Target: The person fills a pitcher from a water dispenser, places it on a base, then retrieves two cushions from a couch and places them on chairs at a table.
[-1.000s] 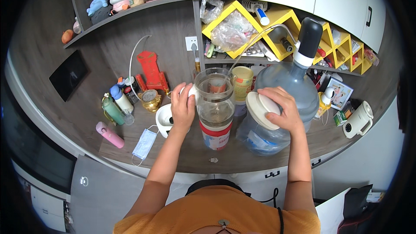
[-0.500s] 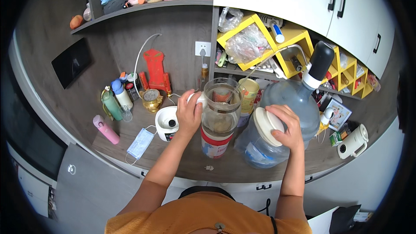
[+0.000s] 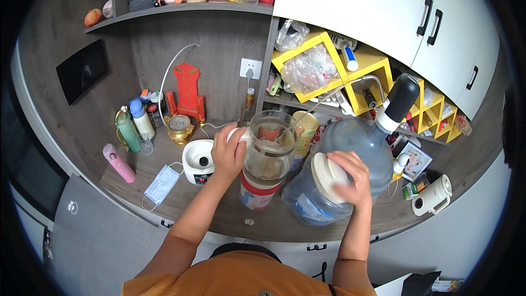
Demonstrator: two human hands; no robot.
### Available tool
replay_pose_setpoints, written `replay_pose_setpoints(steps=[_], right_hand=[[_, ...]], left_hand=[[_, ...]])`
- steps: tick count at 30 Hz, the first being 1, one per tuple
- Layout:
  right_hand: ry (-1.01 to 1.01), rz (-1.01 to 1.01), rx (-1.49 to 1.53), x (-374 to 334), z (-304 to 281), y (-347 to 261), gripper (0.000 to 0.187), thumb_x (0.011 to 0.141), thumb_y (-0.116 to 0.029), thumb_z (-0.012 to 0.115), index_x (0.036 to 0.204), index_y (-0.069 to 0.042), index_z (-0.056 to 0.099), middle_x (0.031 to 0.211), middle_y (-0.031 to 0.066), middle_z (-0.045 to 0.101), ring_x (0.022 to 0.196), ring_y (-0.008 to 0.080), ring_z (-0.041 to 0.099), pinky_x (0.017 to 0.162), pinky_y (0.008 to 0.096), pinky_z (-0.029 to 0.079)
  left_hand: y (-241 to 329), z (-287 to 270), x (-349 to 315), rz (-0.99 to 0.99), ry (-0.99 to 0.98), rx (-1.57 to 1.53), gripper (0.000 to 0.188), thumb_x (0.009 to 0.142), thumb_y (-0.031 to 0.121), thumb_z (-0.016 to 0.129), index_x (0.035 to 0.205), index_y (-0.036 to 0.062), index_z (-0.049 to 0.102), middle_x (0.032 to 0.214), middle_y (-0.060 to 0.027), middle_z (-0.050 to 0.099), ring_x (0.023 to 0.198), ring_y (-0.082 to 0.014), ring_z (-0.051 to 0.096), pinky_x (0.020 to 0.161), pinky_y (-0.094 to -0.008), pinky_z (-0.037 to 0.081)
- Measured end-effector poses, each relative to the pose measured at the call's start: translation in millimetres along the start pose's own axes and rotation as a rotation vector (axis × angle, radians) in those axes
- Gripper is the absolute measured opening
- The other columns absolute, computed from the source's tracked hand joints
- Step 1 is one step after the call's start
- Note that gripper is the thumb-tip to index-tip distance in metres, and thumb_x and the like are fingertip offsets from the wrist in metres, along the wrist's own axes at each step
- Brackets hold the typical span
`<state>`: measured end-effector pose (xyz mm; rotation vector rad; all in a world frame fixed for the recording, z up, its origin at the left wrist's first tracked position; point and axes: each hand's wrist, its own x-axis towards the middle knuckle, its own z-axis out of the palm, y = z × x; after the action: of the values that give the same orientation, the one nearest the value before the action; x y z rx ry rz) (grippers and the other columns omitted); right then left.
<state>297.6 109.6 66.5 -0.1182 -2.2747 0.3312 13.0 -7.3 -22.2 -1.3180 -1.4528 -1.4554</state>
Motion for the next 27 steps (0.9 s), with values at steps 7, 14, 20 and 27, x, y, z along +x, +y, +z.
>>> replay_pose_setpoints(steps=[7,14,20,27], right_hand=[[-0.01,-0.014,-0.003,1.8,0.5,0.4,0.059,0.064,-0.042,0.065,0.107,-0.002,0.064,0.103,0.018,0.063,0.087,0.0332,0.06,0.076,0.0381,0.049],[0.004,0.013,0.014,-0.2,1.3,-0.8,0.059,0.063,-0.041,0.064,0.108,-0.002,0.065,0.104,0.0175,0.063,0.09,0.0325,0.06,0.079,0.0377,0.048],[0.008,-0.001,0.013,1.6,-0.1,-2.1,0.059,0.065,-0.042,0.064,0.107,0.0,0.064,0.104,0.0176,0.063,0.09,0.0328,0.06,0.079,0.0379,0.048],[0.008,-0.01,0.02,0.1,0.0,0.4,0.058,0.066,-0.042,0.064,0.107,0.0,0.064,0.104,0.0178,0.063,0.09,0.0331,0.06,0.079,0.0381,0.048]], left_hand=[[-3.7,0.8,-1.7,0.017,0.015,0.014,0.027,0.084,0.011,0.057,0.109,0.0033,0.062,0.112,-0.0184,0.055,0.098,-0.0344,0.056,0.082,-0.0404,0.046],[-4.0,1.7,-1.7,0.017,0.009,-0.006,0.027,0.084,0.011,0.058,0.11,0.0035,0.061,0.113,-0.0183,0.054,0.1,-0.0343,0.056,0.083,-0.0403,0.046],[-3.4,0.2,-1.1,0.011,0.002,0.003,0.027,0.084,0.012,0.058,0.11,0.0044,0.061,0.113,-0.018,0.054,0.099,-0.0339,0.056,0.083,-0.0402,0.046],[-3.6,1.7,-0.9,0.028,0.009,0.016,0.027,0.083,0.012,0.059,0.11,0.0048,0.061,0.113,-0.0177,0.054,0.099,-0.0342,0.056,0.082,-0.0405,0.046]])
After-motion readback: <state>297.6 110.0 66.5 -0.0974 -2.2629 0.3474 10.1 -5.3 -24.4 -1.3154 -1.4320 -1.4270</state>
